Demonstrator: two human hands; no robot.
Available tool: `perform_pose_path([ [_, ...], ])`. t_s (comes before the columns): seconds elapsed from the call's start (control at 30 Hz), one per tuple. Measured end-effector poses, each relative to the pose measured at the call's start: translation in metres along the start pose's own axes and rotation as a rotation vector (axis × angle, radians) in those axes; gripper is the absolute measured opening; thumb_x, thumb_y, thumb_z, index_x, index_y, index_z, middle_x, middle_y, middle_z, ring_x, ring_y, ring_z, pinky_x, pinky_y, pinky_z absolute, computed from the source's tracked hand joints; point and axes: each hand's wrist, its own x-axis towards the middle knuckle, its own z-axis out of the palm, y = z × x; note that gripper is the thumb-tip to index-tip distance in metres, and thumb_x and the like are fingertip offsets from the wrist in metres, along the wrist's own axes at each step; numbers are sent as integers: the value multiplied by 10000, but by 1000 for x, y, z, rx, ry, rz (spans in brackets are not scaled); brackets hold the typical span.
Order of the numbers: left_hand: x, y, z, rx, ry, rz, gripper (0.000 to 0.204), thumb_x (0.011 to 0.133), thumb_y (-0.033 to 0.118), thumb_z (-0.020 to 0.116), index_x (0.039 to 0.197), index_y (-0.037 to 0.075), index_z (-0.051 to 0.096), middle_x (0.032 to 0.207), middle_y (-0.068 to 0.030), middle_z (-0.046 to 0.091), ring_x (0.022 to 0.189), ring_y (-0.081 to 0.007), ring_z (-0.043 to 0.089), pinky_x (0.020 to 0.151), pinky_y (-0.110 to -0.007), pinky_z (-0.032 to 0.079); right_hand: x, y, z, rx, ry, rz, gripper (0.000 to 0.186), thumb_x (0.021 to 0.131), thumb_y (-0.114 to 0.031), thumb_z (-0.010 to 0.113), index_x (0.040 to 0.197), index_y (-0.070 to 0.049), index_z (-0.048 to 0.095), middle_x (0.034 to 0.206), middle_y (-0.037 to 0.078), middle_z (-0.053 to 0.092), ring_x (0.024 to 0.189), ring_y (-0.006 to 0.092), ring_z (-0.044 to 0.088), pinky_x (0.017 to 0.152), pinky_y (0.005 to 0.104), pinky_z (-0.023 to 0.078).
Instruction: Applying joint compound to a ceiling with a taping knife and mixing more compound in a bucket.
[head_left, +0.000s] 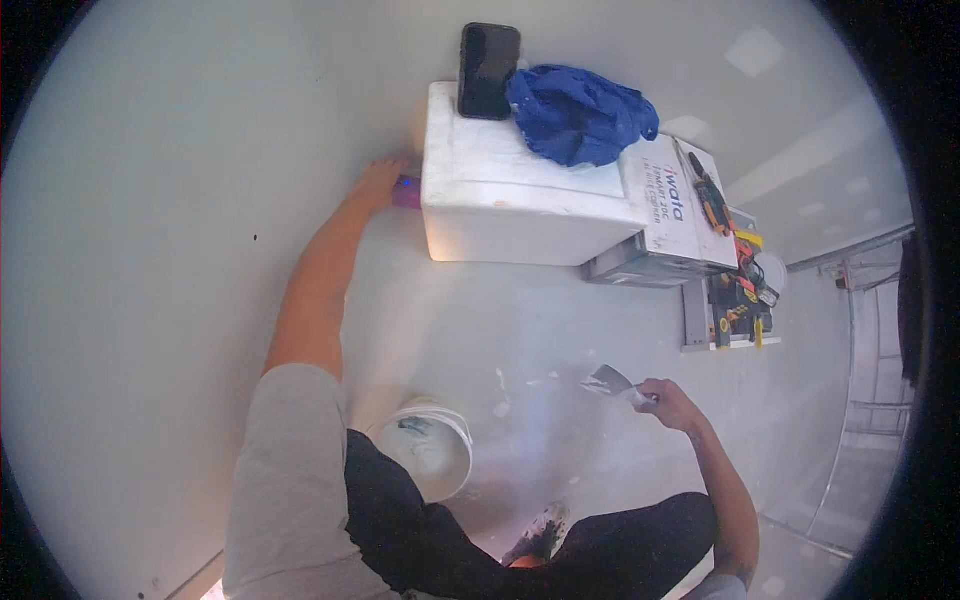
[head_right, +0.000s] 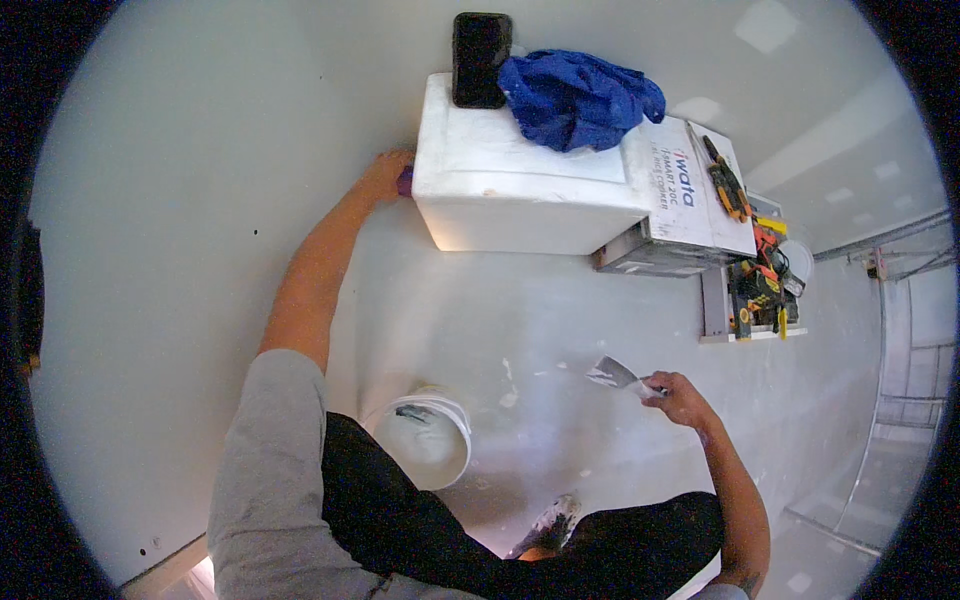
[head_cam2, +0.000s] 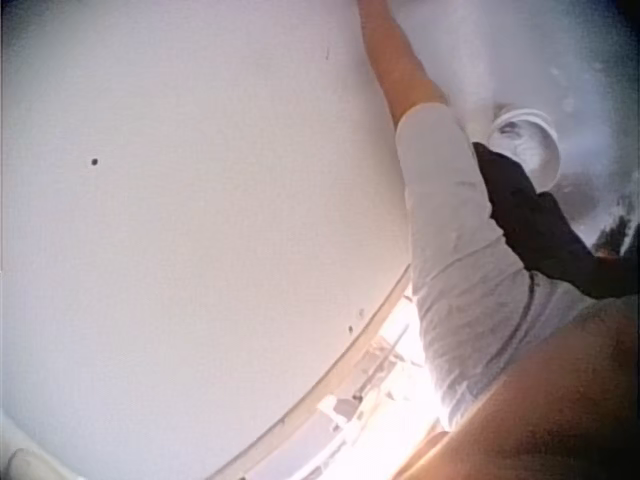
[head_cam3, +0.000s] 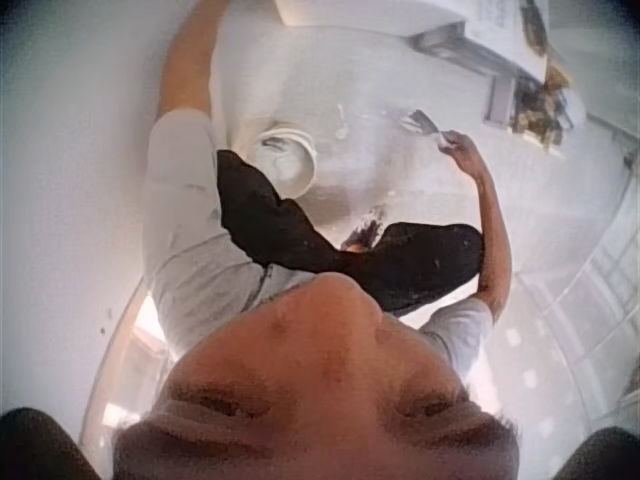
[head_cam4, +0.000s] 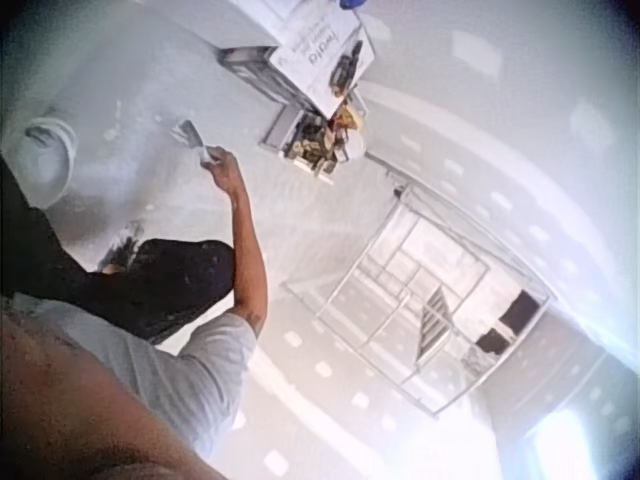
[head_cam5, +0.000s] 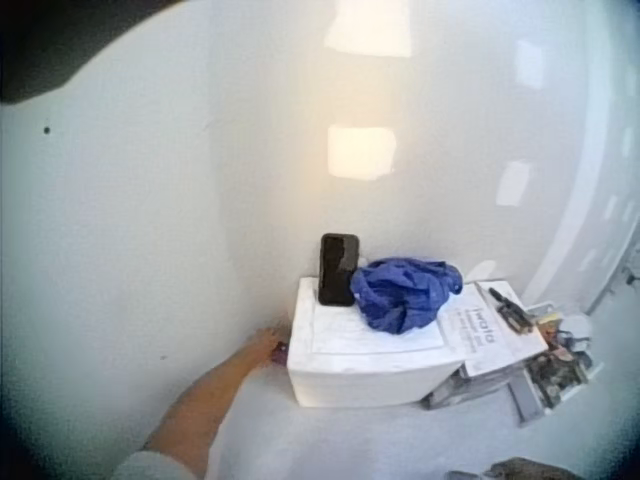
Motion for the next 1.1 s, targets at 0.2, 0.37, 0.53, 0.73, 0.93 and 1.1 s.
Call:
perform_pose_path([
  [0.2, -32, 28, -56, 247, -87, -165, 1016, 631, 241, 838, 1453, 62, 269, 1479, -191, 328, 1360, -368, 328, 1099, -529, 306, 28, 61, -26, 83, -107, -226, 375, 790, -36, 698, 1137, 29, 571, 1041, 83, 637, 941, 161, 587, 839, 328, 467],
  [0.37, -46, 129, -147, 203, -262, -358, 1183, 601, 245, 874, 1499, 82, 121, 1540, -196, 203, 1399, -375, 259, 1098, -577, 292, 27, 116, -9, 284, -27, -188, 461, 794, -31, 677, 1205, 24, 478, 1087, 131, 617, 1039, 199, 576, 923, 352, 441],
  [0.53, -120, 215, -209, 116, -362, -526, 1187, 649, 283, 853, 1510, 74, 63, 1553, -208, 157, 1414, -387, 219, 1106, -553, 295, 27, 146, 40, 154, 351, -145, 474, 711, -78, 728, 1133, 17, 534, 1089, 229, 629, 1003, 336, 642, 866, 371, 483],
  [0.73, -265, 340, -225, -484, -227, -510, 731, 906, 375, 600, 1451, 6, 285, 1447, -269, 365, 1315, -359, 418, 1064, -406, 380, 25, 187, 91, 146, 513, -185, 422, 713, -79, 719, 1097, 31, 582, 1028, 217, 590, 1001, 395, 583, 861, 419, 477],
  [0.93, -425, 422, -212, -649, -195, -723, 491, 986, 308, 465, 1367, 3, 408, 1303, -262, 524, 1166, -378, 554, 1014, -404, 417, 16, 200, 113, 219, 688, -353, 468, 709, -73, 713, 1123, 56, 537, 1061, 217, 564, 1024, 371, 559, 881, 432, 448],
  [1.1, -574, 409, -159, -412, -263, -498, 338, 911, 193, 536, 1178, -8, 579, 1202, -244, 587, 1126, -389, 562, 984, -430, 443, -34, 155, 138, 262, 607, -392, 435, 676, -63, 737, 1046, 37, 531, 1005, 200, 565, 983, 368, 551, 871, 452, 431],
])
